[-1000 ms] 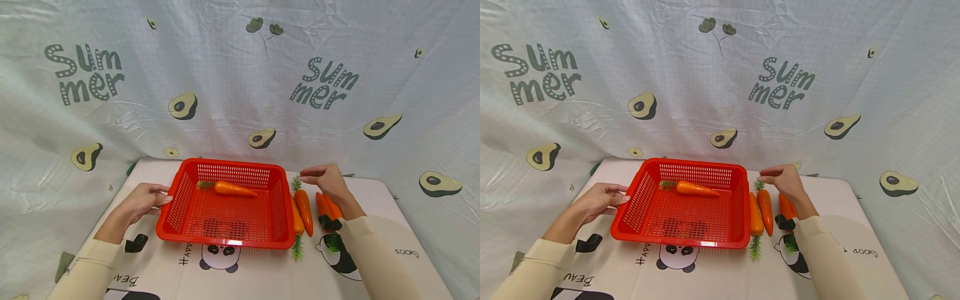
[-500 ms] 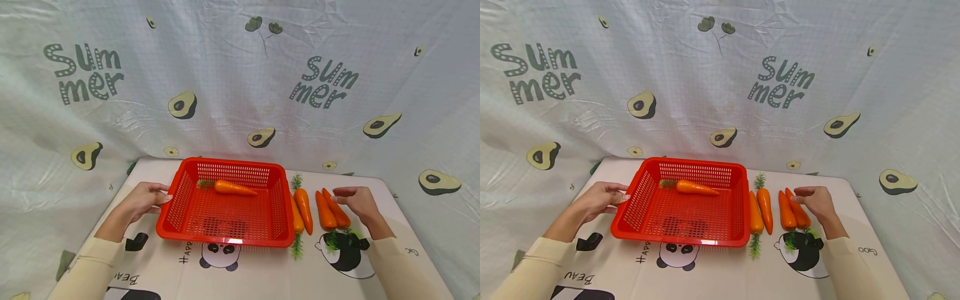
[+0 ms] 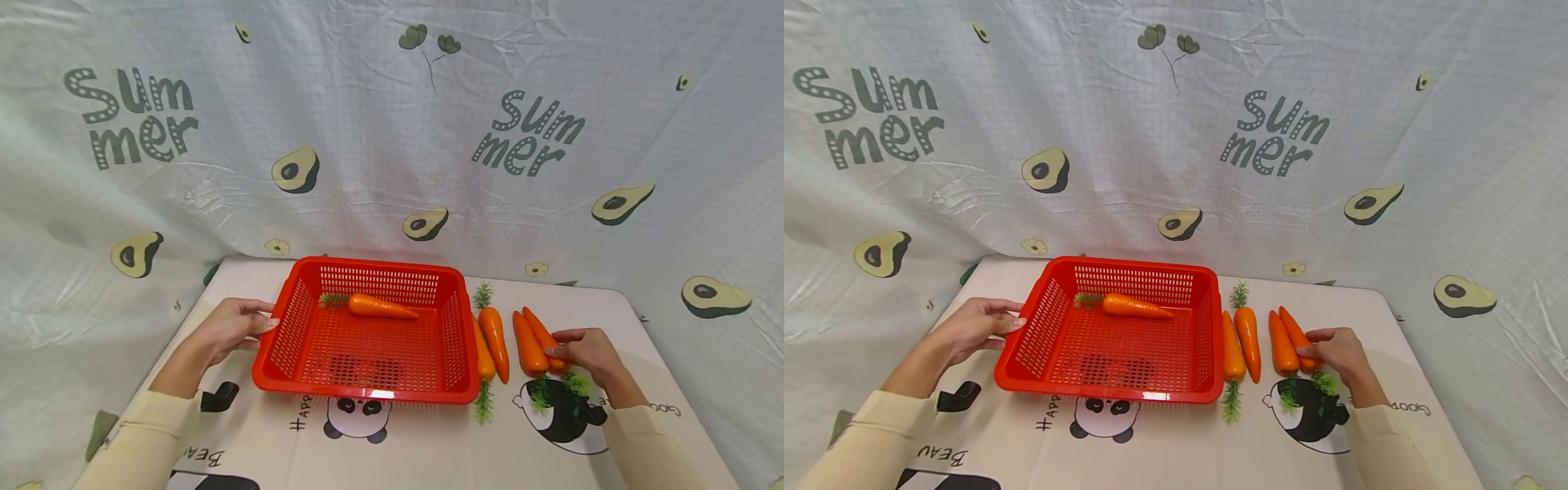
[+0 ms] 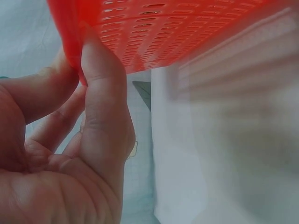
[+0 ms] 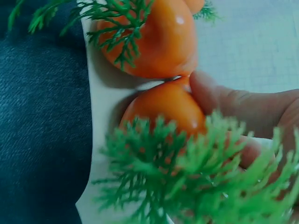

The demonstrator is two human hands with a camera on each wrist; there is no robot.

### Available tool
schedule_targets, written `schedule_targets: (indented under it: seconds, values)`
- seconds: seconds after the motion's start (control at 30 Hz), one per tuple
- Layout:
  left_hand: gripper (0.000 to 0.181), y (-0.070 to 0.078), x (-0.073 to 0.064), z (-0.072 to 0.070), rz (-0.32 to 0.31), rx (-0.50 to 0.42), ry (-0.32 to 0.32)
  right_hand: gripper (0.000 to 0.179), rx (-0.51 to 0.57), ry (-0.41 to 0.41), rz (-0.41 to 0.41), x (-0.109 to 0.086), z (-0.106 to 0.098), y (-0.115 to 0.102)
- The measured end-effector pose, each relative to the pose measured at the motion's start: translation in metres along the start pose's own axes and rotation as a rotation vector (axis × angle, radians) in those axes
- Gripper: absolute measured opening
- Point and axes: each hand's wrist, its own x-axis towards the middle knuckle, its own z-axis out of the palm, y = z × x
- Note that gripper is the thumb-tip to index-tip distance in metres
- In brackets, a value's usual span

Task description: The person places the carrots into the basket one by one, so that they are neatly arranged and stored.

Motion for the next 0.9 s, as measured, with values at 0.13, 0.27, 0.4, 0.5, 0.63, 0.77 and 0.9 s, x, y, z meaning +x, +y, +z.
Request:
schedule_targets:
  seconds: [0.13,0.27,0.4,0.5,0.63,0.77,0.9]
  values:
    - [0.054,0.0,0.0,0.0,-0.001,-0.001,0.003,0.056,0.017,0.008,0.014,0.001,0.0,0.0]
    - [0.054,0.0,0.001,0.0,0.0,0.003,0.003,0.054,0.028,0.011,0.036,0.002,-0.001,-0.001]
    - [0.055,0.0,0.0,0.0,-0.002,0.004,0.001,0.055,0.042,0.007,0.052,0.003,-0.003,-0.002]
    - [0.055,0.0,0.0,-0.001,-0.001,-0.001,0.0,0.057,0.049,0.002,0.064,0.003,-0.006,-0.005]
    - [0.055,0.0,0.0,-0.001,0.002,-0.004,-0.002,0.059,0.045,0.001,0.056,0.002,-0.011,-0.01]
    - [0.055,0.0,0.0,-0.001,0.004,-0.008,-0.006,0.057,0.042,0.006,0.039,0.001,-0.015,-0.015]
    - [0.055,0.001,0.0,-0.001,0.001,-0.004,-0.006,0.056,0.055,0.006,0.038,0.0,-0.018,-0.02]
